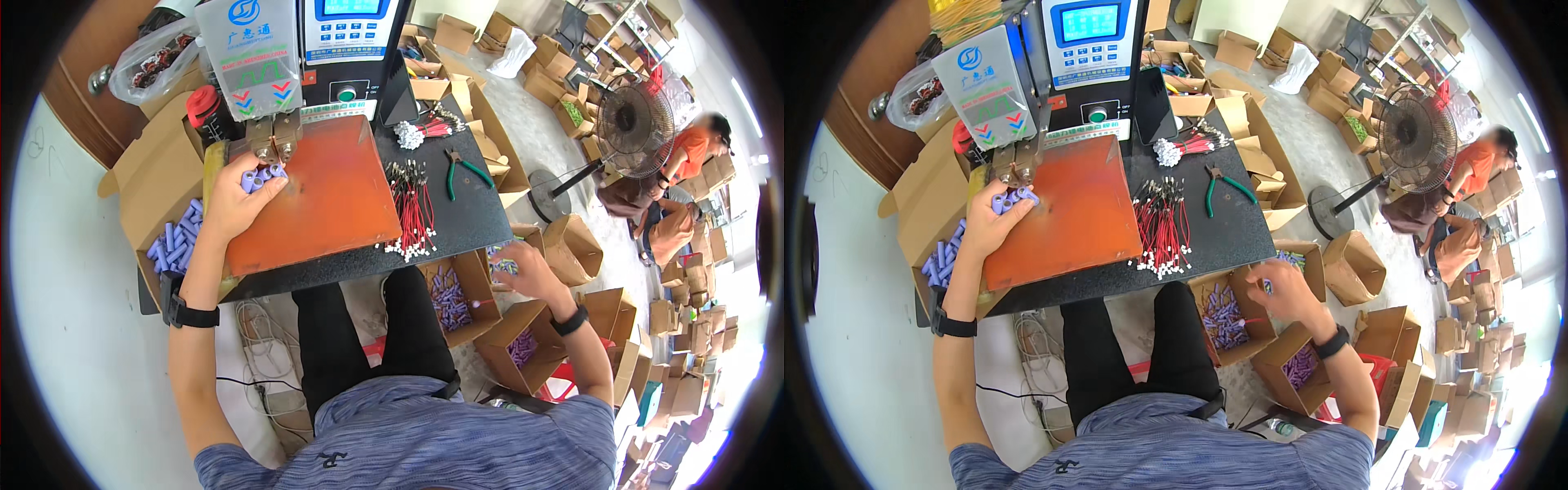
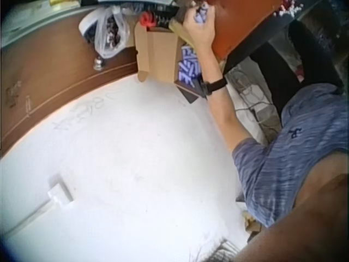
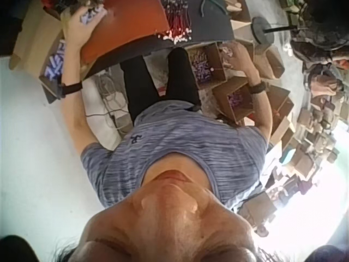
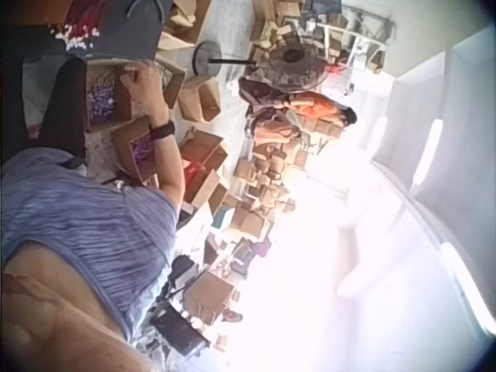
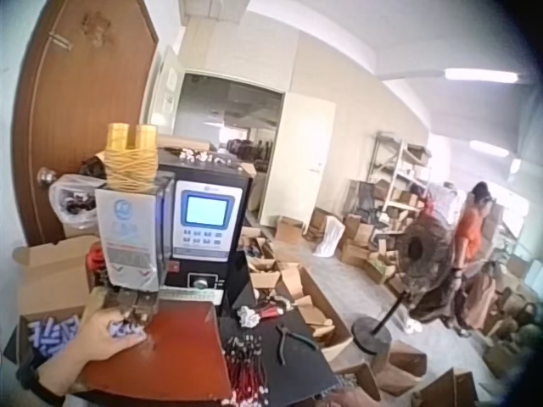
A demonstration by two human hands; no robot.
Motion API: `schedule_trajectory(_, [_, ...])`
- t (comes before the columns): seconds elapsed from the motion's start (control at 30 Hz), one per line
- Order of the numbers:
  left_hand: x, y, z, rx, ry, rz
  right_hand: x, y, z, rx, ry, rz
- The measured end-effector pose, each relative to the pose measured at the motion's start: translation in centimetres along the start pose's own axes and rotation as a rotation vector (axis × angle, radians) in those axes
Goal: The recorder is using a spot welding machine to connect wire terminals to battery cells.
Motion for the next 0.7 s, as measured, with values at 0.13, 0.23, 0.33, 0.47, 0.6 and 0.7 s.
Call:
schedule_trajectory(0.13, [-0.3, 0.1, 0.0, -0.052, -0.021, -0.051, 6.1, 0.6, 4.7, 0.103, 0.112, 0.159])
schedule_trajectory(0.23, [-0.3, -0.5, 0.0, -0.090, -0.020, -0.082, 10.6, 0.1, 8.0, 0.016, 0.140, 0.254])
schedule_trajectory(0.33, [-0.2, -0.7, 0.0, -0.089, -0.024, -0.084, 12.9, 1.0, 9.4, -0.263, 0.130, 0.355])
schedule_trajectory(0.47, [-0.1, 0.0, 0.0, -0.121, -0.008, -0.075, 13.9, 2.1, 11.0, -0.322, 0.030, 0.411])
schedule_trajectory(0.6, [0.1, 0.2, -0.2, -0.115, -0.002, -0.058, 14.5, 3.8, 10.6, -0.131, -0.044, 0.457])
schedule_trajectory(0.7, [-0.1, 0.1, -0.1, -0.058, -0.020, -0.067, 14.8, 4.3, 8.4, 0.196, -0.100, 0.573])
Point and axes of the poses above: each hand's wrist, its own x-axis towards the middle knuckle, its own z-axis out of the palm, y = z × x, the point moved 7 cm from there along x, towards the middle knuckle, and after that the axes turned 13 degrees about y, right-handed, at the moved point
